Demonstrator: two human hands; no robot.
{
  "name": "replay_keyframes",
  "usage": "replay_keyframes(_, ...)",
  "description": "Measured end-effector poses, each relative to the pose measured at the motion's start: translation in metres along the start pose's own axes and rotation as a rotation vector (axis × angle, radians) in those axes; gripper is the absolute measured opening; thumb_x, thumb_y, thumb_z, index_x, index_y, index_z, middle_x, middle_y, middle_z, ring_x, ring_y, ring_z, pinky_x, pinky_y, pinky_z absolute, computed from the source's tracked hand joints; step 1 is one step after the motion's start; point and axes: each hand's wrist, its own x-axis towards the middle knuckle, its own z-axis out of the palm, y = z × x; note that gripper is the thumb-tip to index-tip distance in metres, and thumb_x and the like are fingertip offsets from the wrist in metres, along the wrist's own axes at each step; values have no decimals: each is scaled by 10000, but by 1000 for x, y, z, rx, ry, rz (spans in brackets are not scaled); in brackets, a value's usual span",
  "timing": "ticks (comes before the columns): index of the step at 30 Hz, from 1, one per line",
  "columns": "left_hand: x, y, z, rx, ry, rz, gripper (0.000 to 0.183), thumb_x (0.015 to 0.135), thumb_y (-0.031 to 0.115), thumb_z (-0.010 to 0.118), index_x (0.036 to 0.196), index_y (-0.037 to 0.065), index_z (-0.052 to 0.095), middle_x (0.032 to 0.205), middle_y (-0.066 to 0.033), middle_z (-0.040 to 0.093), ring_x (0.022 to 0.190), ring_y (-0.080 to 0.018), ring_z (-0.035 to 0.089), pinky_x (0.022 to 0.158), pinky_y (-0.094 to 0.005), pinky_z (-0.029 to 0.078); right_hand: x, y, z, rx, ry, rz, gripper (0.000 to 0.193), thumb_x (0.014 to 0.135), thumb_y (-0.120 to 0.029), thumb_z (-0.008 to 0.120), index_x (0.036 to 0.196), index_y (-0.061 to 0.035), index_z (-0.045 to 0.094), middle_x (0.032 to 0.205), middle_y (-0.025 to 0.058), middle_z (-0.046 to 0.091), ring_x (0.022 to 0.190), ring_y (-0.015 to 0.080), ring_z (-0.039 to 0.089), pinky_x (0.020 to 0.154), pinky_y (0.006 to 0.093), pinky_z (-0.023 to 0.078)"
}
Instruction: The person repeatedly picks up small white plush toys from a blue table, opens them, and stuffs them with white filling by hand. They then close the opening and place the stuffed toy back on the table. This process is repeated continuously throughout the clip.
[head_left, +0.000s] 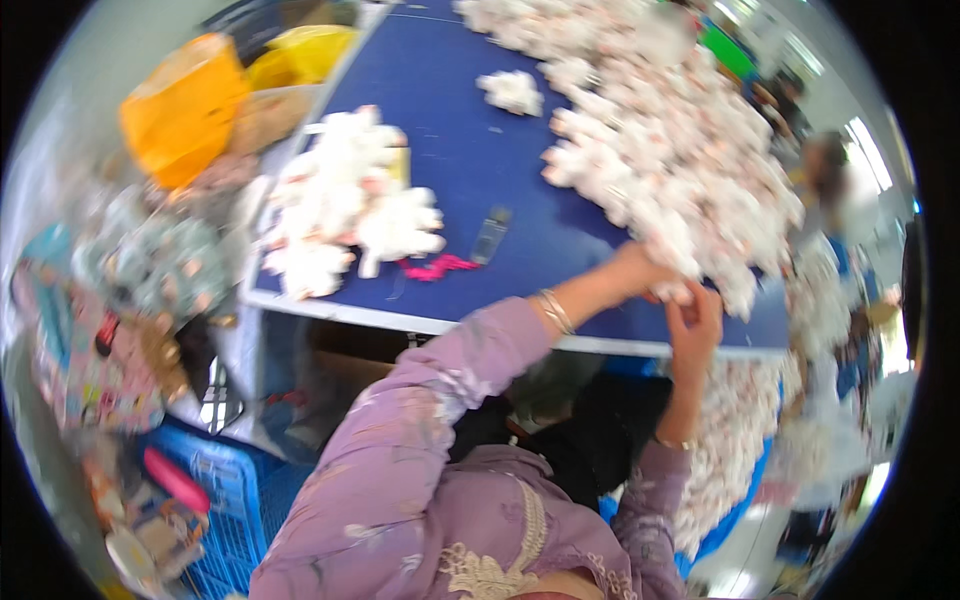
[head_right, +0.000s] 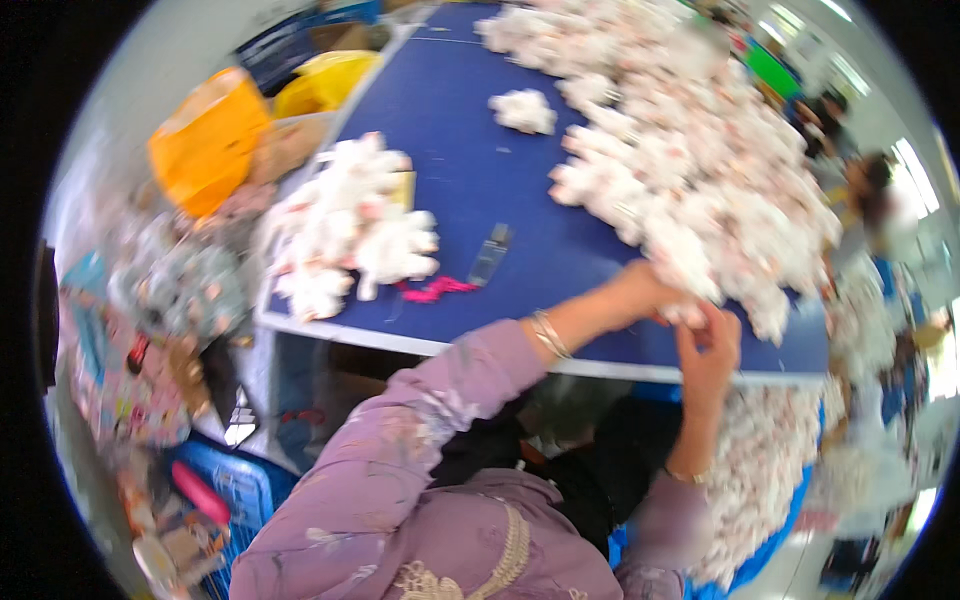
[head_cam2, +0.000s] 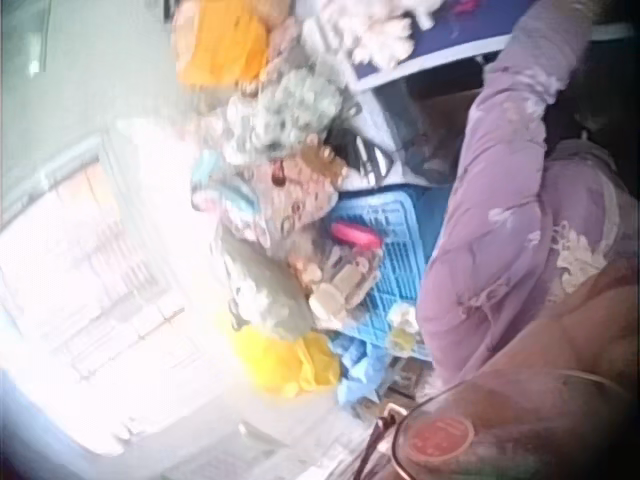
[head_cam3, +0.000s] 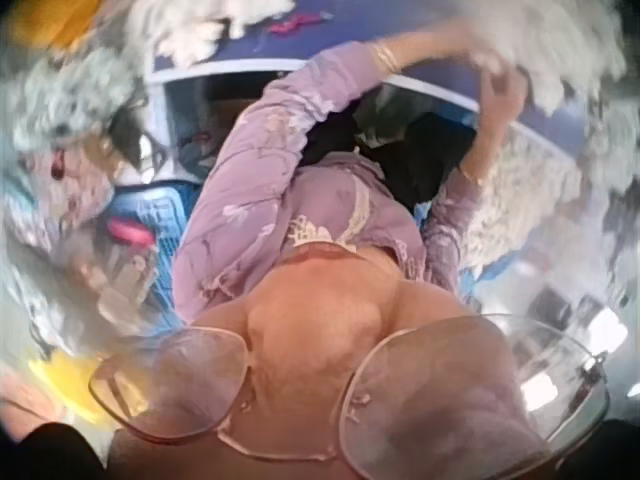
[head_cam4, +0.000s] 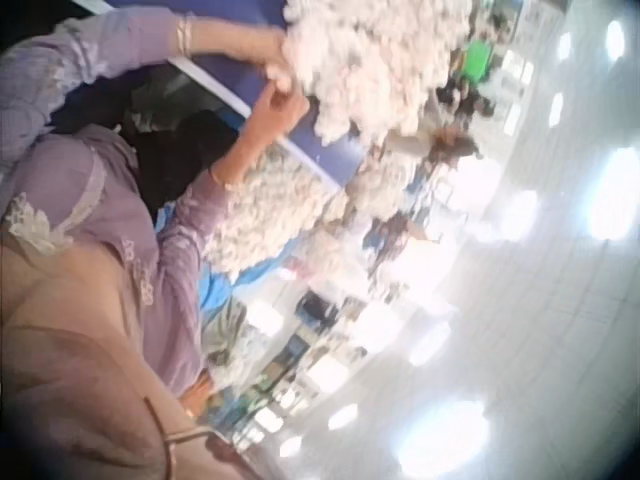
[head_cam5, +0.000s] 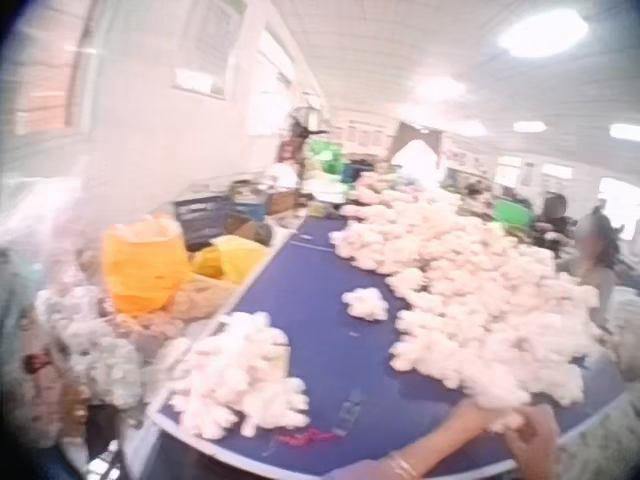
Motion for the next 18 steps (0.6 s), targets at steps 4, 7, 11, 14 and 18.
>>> replay_keyframes(4, 2, -5, -9, -89, 130, 3, 241, 878, 283, 646, 944, 53, 671, 802, -43, 666, 638, -118, 602, 486, -231, 416, 13, -16, 4, 12, 55, -50, 261, 774, -15, 732, 1025, -34, 662, 859, 85, 572, 702, 174, 611, 613, 272, 499)
replay_keyframes(7, -5, 5, -12, -249, 82, -40, 238, 891, 280, 624, 852, 45, 639, 713, -29, 617, 534, -97, 524, 443, -213, 332, 19, -26, 1, 69, 28, -20, 276, 777, 19, 714, 1042, -23, 648, 921, 83, 595, 745, 169, 618, 650, 271, 521)
replay_keyframes(11, -11, 18, -8, -326, 33, -77, 267, 894, 295, 599, 804, 45, 608, 689, -34, 591, 498, -82, 473, 422, -213, 294, 16, -24, 2, 122, 62, -52, 300, 768, 34, 717, 1055, -29, 651, 943, 73, 592, 732, 145, 584, 651, 264, 514)
replay_keyframes(14, -11, 16, -8, -335, 11, -107, 264, 897, 293, 583, 799, 49, 598, 681, -29, 580, 493, -76, 466, 419, -210, 290, 15, -22, 2, 134, 70, -73, 289, 772, 24, 717, 1048, -36, 659, 931, 67, 587, 720, 137, 576, 630, 259, 499)
replay_keyframes(18, -9, 15, -10, -373, 5, -119, 268, 897, 272, 570, 798, 27, 608, 685, -64, 602, 483, -86, 459, 409, -217, 280, 16, -27, 0, 81, 43, -96, 263, 780, 1, 719, 1033, -45, 665, 881, 48, 578, 689, 134, 568, 602, 255, 480)
